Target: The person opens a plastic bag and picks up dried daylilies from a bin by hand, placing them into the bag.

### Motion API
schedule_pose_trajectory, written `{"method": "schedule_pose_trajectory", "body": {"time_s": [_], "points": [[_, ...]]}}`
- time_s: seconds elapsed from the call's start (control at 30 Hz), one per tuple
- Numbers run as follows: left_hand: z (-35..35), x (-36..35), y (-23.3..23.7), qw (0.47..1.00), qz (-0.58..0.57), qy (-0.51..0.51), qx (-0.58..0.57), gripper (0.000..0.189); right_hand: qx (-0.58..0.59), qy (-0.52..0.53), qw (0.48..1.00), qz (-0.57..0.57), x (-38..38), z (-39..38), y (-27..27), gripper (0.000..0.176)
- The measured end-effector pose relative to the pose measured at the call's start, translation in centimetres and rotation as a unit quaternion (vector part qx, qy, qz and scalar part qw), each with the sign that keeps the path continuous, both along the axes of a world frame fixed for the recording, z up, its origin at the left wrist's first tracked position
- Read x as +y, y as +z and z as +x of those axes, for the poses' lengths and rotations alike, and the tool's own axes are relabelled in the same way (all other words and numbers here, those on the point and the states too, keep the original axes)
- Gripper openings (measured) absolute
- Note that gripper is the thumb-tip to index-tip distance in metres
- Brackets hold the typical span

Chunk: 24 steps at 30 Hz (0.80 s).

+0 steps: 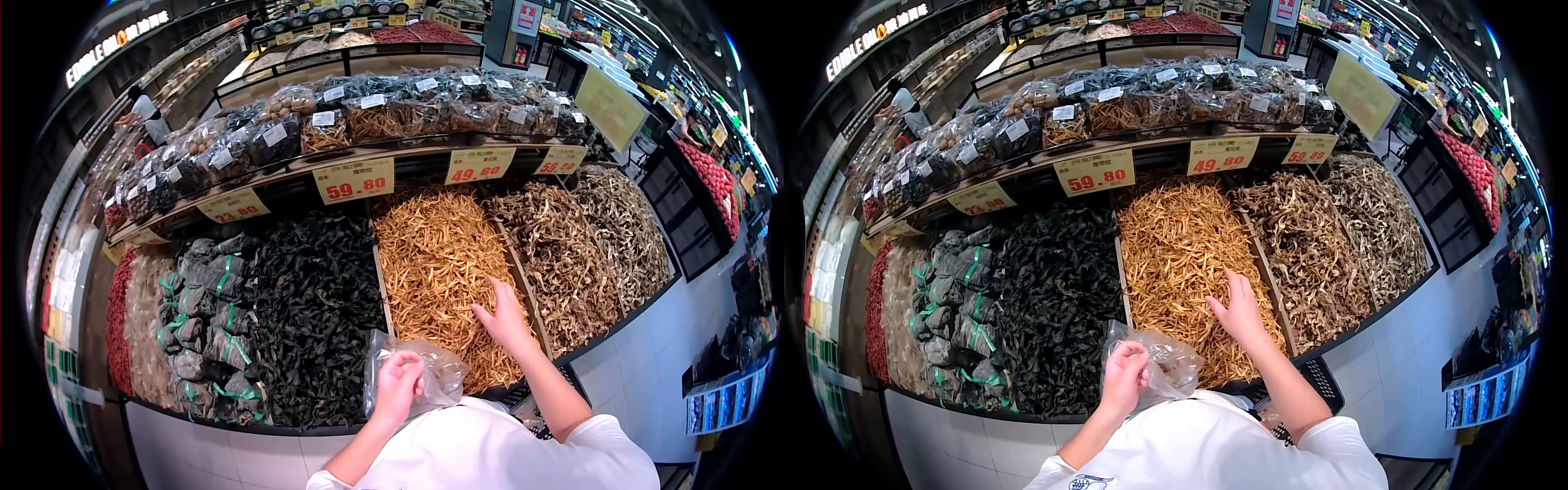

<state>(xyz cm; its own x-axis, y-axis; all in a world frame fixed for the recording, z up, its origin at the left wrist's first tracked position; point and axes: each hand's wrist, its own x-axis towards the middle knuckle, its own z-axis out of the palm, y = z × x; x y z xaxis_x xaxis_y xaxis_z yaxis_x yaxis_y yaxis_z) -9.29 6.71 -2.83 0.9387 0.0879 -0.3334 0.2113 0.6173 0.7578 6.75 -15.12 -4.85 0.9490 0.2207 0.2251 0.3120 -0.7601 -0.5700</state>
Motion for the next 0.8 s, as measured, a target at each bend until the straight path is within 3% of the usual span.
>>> {"method": "schedule_pose_trajectory", "body": {"time_s": [0.1,0.17,0.23,0.27,0.37,0.4,0.43,0.53,0.67,0.8], "points": [[0.0,0.1,-0.1,1.000,0.009,-0.006,0.003,0.007,0.033,-0.008,0.998,-0.044,0.7,1.2,-1.5,0.079],[0.0,0.2,-0.1,1.000,0.017,-0.007,0.006,0.008,0.035,-0.009,0.997,-0.061,1.2,1.2,-2.3,0.078],[0.0,0.5,0.0,1.000,0.011,-0.003,0.006,0.008,0.066,0.017,0.996,-0.060,1.9,0.9,-2.0,0.071],[0.0,0.5,0.0,1.000,0.011,-0.001,0.007,0.008,0.037,0.013,0.998,-0.058,2.0,0.7,-2.0,0.060],[0.0,0.7,-0.1,1.000,0.008,0.010,0.009,0.008,0.020,-0.007,0.999,-0.030,1.7,0.6,-2.9,0.050],[0.0,0.7,-0.2,1.000,0.007,0.007,0.008,0.008,-0.001,-0.009,1.000,-0.017,1.5,0.7,-3.2,0.036],[0.0,0.7,-0.3,1.000,0.005,0.004,0.007,0.008,0.000,-0.006,1.000,-0.019,1.2,0.8,-3.2,0.036],[0.2,0.5,-0.2,1.000,0.012,-0.009,0.014,0.008,0.069,-0.001,0.996,0.049,0.6,1.0,-2.7,0.019],[0.2,0.2,-0.4,1.000,0.015,-0.017,0.020,0.008,0.063,-0.009,0.994,0.090,-0.1,0.5,-2.4,0.019],[0.2,0.2,-0.2,0.999,0.023,-0.022,0.024,0.007,-0.031,0.033,0.997,0.058,-0.9,0.1,-2.2,0.015]]}}
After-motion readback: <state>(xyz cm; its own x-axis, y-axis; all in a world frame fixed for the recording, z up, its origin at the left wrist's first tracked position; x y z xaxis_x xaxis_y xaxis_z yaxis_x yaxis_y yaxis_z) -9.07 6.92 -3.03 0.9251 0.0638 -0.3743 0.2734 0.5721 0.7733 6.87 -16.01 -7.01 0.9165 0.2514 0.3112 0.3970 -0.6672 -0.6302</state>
